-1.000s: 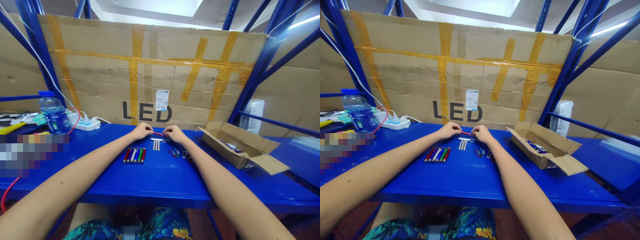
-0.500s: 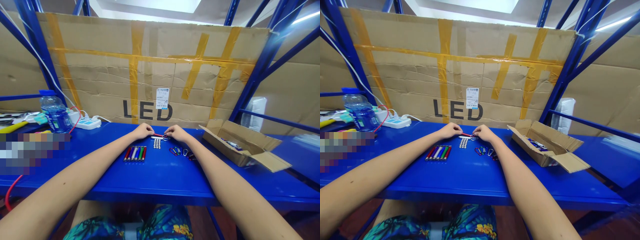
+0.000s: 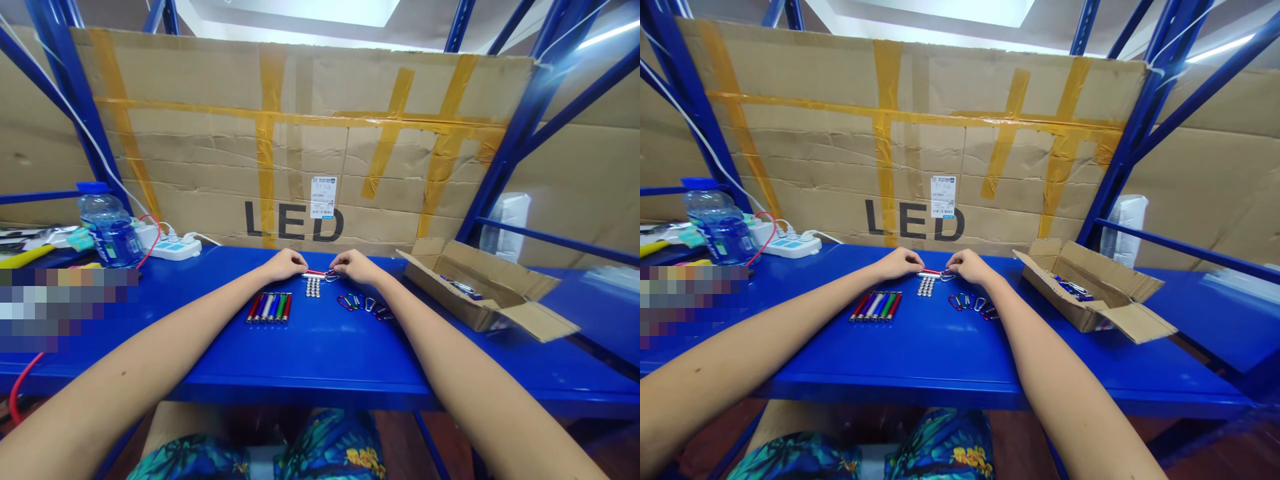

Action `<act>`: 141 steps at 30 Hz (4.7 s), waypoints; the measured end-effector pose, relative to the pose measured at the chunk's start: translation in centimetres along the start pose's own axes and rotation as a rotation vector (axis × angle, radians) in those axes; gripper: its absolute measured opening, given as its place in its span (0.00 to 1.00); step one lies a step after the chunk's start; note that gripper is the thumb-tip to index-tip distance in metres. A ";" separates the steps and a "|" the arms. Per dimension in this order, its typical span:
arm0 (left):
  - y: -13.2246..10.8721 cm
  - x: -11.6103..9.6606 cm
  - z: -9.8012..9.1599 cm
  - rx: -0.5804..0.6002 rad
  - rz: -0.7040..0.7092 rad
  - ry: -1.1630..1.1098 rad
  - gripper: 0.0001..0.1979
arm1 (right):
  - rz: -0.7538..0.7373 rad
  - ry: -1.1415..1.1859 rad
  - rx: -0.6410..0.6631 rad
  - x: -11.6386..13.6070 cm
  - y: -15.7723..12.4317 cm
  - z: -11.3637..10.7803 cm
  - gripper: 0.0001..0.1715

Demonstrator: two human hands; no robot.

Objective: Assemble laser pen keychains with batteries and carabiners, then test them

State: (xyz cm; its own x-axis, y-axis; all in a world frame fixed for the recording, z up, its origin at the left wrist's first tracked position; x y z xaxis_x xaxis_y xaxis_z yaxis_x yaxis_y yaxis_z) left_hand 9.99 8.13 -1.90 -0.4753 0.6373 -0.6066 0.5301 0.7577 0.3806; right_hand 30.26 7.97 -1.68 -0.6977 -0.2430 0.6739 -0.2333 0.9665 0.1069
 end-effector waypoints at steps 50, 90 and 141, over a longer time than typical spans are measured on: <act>-1.3 -1.8 -3.1 0.107 0.058 0.078 0.11 | -0.048 -0.244 -0.109 2.6 -2.8 -1.5 0.14; -2.6 -5.2 -2.8 0.233 0.147 0.182 0.11 | -0.309 -0.402 0.268 11.2 -9.8 5.7 0.04; -4.0 -9.1 0.6 0.383 0.335 0.322 0.08 | -0.089 0.230 0.110 6.9 -6.0 -0.4 0.04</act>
State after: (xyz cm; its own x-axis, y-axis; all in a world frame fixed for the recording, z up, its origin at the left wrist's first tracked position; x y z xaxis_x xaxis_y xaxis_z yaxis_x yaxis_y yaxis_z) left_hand 12.61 -0.80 1.61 -0.3959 0.8883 -0.2326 0.8745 0.4420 0.1997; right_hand 27.09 0.51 2.59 -0.5021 -0.2893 0.8150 -0.3675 0.9245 0.1018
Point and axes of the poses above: each hand's wrist, its own y-axis towards the middle knuckle, its own z-axis out of the palm, x = y × z, the point moved 5 cm from there along y, towards the middle knuckle, and after that the axes turned 12 degrees about z, right-handed, at the moved point
